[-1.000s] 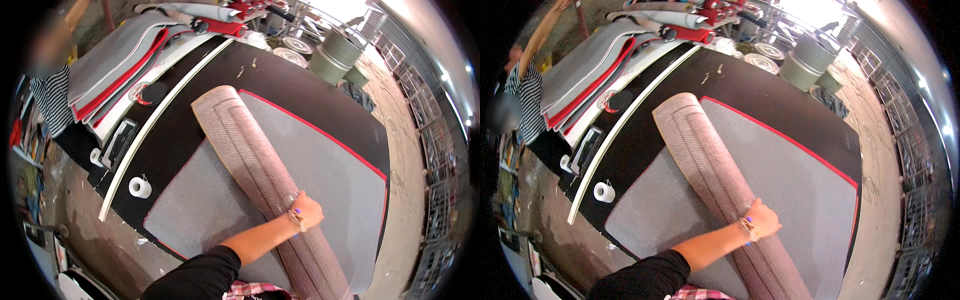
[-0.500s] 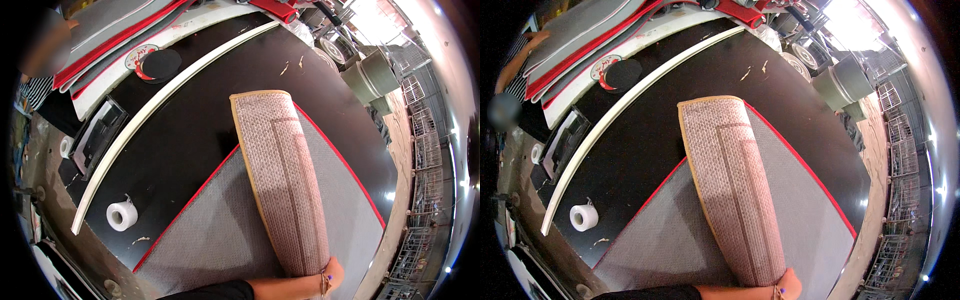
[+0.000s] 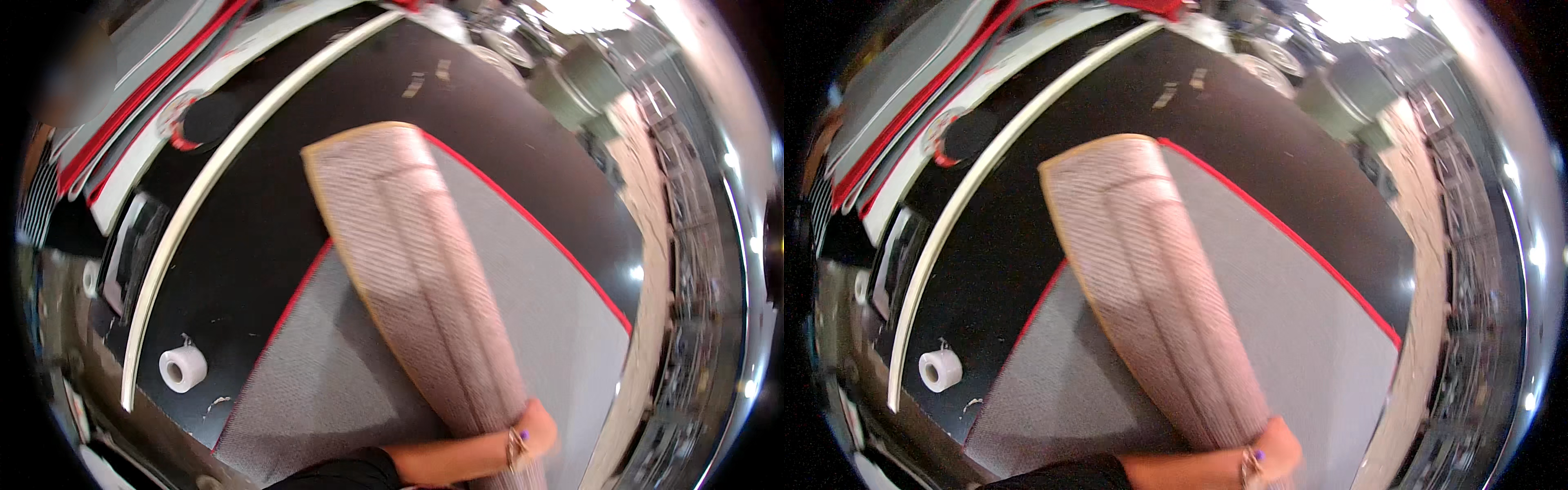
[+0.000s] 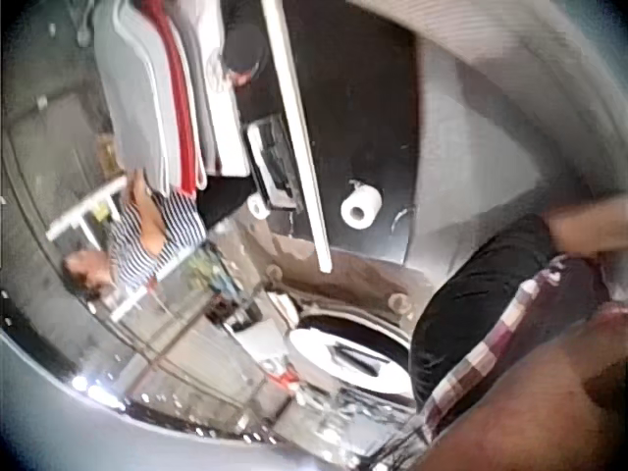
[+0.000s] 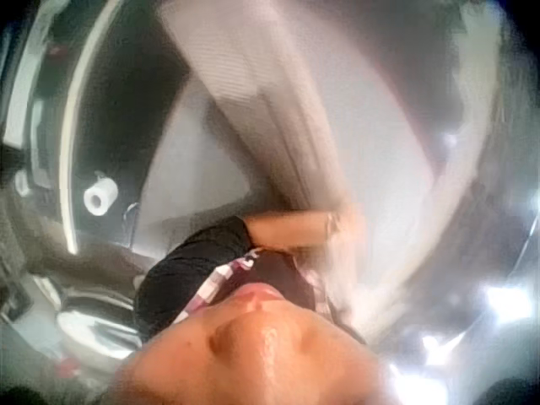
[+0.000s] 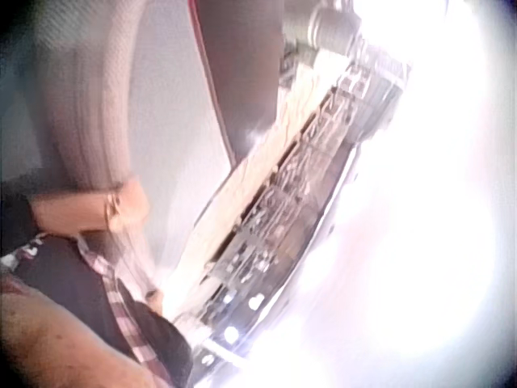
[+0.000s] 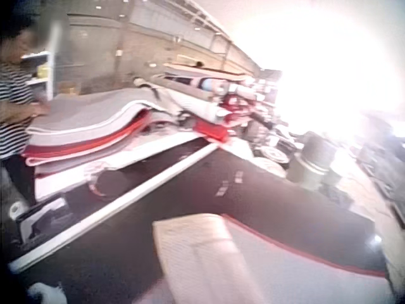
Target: The person rolls several floor mats, secures them with plastic wrap, and attaches shipping labels. They then spray adhesive onto a large orange mat and press a circular textured backing onto the adhesive surface.
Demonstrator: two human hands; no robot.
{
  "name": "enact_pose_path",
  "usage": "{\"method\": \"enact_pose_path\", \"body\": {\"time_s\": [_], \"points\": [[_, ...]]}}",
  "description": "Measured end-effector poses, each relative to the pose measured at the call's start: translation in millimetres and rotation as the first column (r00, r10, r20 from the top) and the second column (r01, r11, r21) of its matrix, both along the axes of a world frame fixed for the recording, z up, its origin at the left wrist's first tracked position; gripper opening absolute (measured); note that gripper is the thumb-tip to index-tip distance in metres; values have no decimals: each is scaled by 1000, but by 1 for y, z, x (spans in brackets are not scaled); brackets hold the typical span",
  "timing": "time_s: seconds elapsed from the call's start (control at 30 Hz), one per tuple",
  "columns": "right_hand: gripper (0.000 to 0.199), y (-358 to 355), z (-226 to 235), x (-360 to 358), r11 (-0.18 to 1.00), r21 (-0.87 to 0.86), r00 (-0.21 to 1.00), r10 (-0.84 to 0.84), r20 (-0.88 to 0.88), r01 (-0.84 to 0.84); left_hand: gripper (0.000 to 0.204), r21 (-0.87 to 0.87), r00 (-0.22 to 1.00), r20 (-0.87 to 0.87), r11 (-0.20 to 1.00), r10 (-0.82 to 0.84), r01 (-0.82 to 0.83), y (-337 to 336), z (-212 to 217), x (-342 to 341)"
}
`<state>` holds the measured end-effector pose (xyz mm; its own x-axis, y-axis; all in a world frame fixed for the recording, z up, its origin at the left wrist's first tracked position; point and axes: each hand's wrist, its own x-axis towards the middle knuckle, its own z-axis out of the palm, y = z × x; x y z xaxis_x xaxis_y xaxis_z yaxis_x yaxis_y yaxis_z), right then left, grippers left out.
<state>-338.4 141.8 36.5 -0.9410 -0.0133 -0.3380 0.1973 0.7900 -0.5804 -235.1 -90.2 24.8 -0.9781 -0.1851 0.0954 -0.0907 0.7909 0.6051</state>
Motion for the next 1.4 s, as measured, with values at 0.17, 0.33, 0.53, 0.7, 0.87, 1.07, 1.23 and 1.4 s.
{"method": "enact_pose_path", "body": {"time_s": [0.17, 0.33, 0.53, 0.7, 0.87, 1.07, 1.23, 1.4], "points": [[23, 109, 3, 9, 994, -85, 998, -68, -6, 67, 19, -43, 1000, 0, 999, -28, 28, -48, 20, 21], [23, 205, -37, 19, 965, -188, 983, -175, 49, 181, 32, -214, 968, 209, 972, 143, -98, -49, 44, 6], [22, 298, -96, 28, 913, -229, 939, -343, 9, 336, 37, -247, 946, 227, 953, 232, -174, -51, 28, 4], [18, 338, -41, 18, 798, -454, 859, -497, -124, 396, 29, -361, 950, 136, 907, 281, -217, -63, 23, 19], [19, 322, 54, 15, 703, -691, 924, -357, -140, 167, 22, -125, 987, -15, 979, 159, -159, 33, 45, -17], [20, 329, 99, 10, 712, -702, 962, -188, -198, -5, 23, 90, 971, -12, 967, -237, 238, 231, 87, -57], [20, 339, 103, 1, 718, -692, 970, -114, -216, -70, 28, 31, 930, 40, 931, -365, 364, 271, 72, -61], [19, 344, 94, 0, 602, -795, 980, -103, -171, -76, 29, 502, 895, -112, 752, -432, 426, 293, 81, -57]]}}
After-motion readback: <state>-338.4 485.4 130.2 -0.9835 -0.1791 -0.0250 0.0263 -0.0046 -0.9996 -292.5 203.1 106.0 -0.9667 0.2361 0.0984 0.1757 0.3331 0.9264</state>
